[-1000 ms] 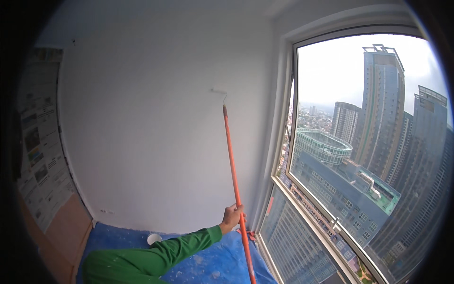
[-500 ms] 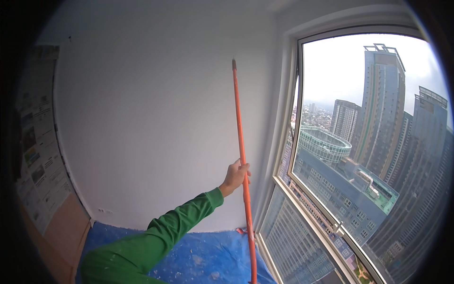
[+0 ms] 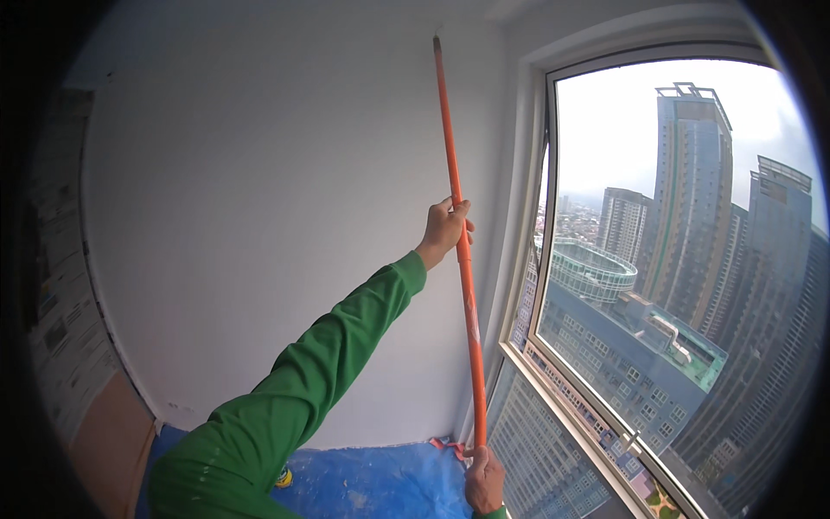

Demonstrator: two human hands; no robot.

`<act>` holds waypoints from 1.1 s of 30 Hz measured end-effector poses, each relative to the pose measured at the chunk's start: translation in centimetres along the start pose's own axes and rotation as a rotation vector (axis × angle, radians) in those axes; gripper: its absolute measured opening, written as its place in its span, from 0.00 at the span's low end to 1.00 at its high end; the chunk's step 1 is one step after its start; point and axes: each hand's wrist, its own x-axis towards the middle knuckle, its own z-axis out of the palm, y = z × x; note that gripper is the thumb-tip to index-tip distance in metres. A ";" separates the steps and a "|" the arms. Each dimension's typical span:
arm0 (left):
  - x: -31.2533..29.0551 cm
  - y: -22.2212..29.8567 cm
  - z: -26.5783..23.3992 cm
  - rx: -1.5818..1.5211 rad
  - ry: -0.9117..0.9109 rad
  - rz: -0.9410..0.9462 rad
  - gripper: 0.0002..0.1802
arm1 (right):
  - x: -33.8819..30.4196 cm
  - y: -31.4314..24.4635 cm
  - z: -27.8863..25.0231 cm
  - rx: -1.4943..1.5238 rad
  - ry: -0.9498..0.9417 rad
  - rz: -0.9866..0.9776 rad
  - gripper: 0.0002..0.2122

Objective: The person paints a white ceiling using a paint roller attached to a long orange extension pole. They repeatedly dip the roller into a paint bucket on the floor and apply paint in long strokes. The person briefly touches their face with their left hand before resuming the painting task.

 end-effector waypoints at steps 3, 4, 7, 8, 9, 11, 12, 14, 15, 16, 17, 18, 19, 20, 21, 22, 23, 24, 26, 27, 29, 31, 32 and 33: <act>2.6 0.3 0.0 -0.008 -0.002 -0.001 0.20 | 2.7 -0.7 -0.1 -0.080 0.002 0.029 0.23; 3.1 0.4 0.1 -0.008 0.000 -0.005 0.19 | 3.3 -1.4 -0.2 -0.102 -0.003 0.070 0.23; 4.1 0.5 0.5 -0.034 0.010 0.015 0.21 | 4.4 -0.7 -0.8 -0.040 -0.018 0.025 0.25; 3.9 0.3 0.7 -0.030 0.012 0.004 0.21 | 4.7 -0.3 -1.1 -0.005 -0.024 -0.008 0.26; 3.2 -0.1 1.1 -0.022 0.020 -0.007 0.21 | 4.2 -1.0 -1.3 -0.095 -0.039 -0.041 0.25; 1.5 -0.6 1.1 0.022 0.055 -0.040 0.22 | 1.6 -3.9 -2.0 -0.267 -0.072 -0.115 0.23; 0.8 -1.0 1.3 0.041 0.062 -0.042 0.22 | 0.6 -3.4 -2.7 -0.284 -0.091 -0.003 0.21; -0.7 -2.3 2.1 0.067 0.068 -0.057 0.22 | -1.7 -0.9 -4.8 -0.401 -0.166 0.003 0.16; -1.7 -2.3 2.9 0.053 0.085 -0.073 0.22 | -2.9 2.3 -6.0 -0.450 -0.133 -0.091 0.15; -2.6 -2.9 2.8 0.058 0.110 -0.072 0.21 | -4.8 3.7 -6.5 -0.439 -0.114 -0.109 0.15; -3.4 -3.9 2.6 0.061 0.135 -0.077 0.21 | -6.7 5.0 -7.0 -0.431 -0.097 -0.123 0.15; -4.2 -5.0 2.8 0.054 0.155 -0.085 0.21 | -8.4 7.0 -8.4 -0.422 -0.150 -0.076 0.14; -5.3 -5.9 3.0 0.056 0.167 -0.085 0.22 | -10.1 9.4 -9.6 -0.410 -0.203 -0.031 0.14; -6.6 -6.4 3.5 0.042 0.173 -0.117 0.22 | -11.7 11.6 -10.9 -0.402 -0.250 0.017 0.14; -8.1 -6.9 3.8 0.034 0.184 -0.148 0.22 | -13.2 13.1 -12.2 -0.389 -0.304 0.061 0.14; -9.6 -7.3 4.5 0.018 0.191 -0.179 0.22 | -14.5 13.6 -13.6 -0.387 -0.324 0.180 0.16; -11.2 -7.6 5.2 0.007 0.179 -0.203 0.22 | -15.7 14.1 -14.9 -0.383 -0.342 0.298 0.18; -12.8 -7.8 5.7 -0.016 0.188 -0.222 0.23 | -17.1 14.4 -16.2 -0.379 -0.365 0.419 0.21; -16.2 -8.9 7.1 -0.067 0.199 -0.269 0.23 | -20.3 17.6 -18.5 -0.347 -0.349 0.327 0.23; -18.0 -9.9 7.2 -0.083 0.211 -0.292 0.24 | -21.8 18.6 -19.4 -0.327 -0.353 0.281 0.24; -21.7 -11.9 7.5 -0.116 0.233 -0.331 0.25 | -24.5 18.7 -21.4 -0.385 -0.374 0.354 0.22; -25.5 -12.7 8.5 -0.122 0.235 -0.389 0.26 | -26.6 18.2 -22.8 -0.440 -0.375 0.420 0.20; -27.2 -12.9 8.9 -0.123 0.235 -0.414 0.27 | -27.6 18.1 -23.4 -0.467 -0.374 0.450 0.19; -28.9 -13.3 9.1 -0.130 0.230 -0.438 0.27 | -28.6 18.0 -24.0 -0.494 -0.377 0.478 0.18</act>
